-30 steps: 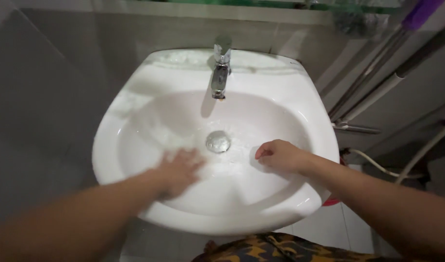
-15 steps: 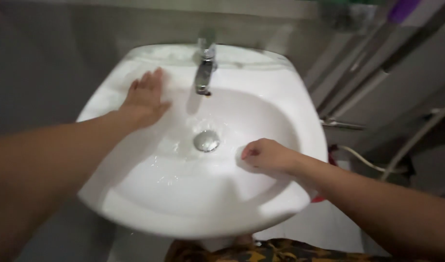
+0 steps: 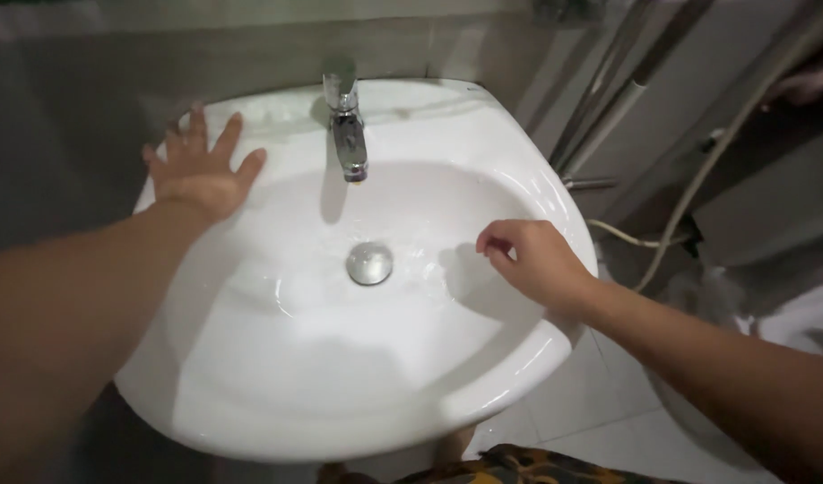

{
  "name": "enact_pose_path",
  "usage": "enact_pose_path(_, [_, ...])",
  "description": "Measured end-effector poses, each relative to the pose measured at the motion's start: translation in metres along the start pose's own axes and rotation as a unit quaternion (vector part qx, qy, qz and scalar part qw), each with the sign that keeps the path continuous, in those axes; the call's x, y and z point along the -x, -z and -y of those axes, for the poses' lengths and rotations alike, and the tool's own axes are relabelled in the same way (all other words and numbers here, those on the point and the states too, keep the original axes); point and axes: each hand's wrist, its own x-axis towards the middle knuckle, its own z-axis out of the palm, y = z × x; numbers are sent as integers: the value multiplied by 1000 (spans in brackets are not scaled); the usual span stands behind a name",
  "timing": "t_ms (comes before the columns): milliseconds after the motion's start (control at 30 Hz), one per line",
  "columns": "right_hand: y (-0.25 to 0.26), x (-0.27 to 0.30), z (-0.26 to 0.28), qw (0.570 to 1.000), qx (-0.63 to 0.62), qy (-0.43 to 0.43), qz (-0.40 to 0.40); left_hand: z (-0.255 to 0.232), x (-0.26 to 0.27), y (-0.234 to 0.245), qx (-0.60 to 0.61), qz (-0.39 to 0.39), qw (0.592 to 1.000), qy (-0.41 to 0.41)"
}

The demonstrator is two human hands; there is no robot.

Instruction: The person cleans a sink by hand using a cloth. They wipe the basin, the faucet, and the outer edges while intermittently running water and rinsing the cloth.

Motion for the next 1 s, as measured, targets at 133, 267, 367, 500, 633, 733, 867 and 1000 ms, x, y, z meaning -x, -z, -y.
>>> enact_pose_path(133, [-5,11,16,998,28,-34,-46,-22,-8,2,3,-3,1000,5])
enact_pose_path(267, [-10,17,17,986,25,-125,-103,-57,-28,-22,16,-25,984,-176])
enact_pose_path(367, [-13,22,13,973,117,-120,-156,-42,-26,-36,126,-68,939,-313])
enact_pose_path(500, [-20,34,11,959,240,-38,-147,23,-13,-16,121,-29,909,-399])
enact_pose_path(633, [-27,35,30,944,293,-126,-78,40,-7,11,16,-27,958,-284])
enact_pose_path(733, [-26,36,33,945,282,-145,-79,18,-14,17,3,-25,975,-221])
enact_pose_path(867, [-27,38,28,949,260,-140,-107,14,-9,22,-13,-8,970,-242])
enact_pose_path(1000, [-28,37,24,947,271,-123,-121,44,22,19,-31,-7,967,-252])
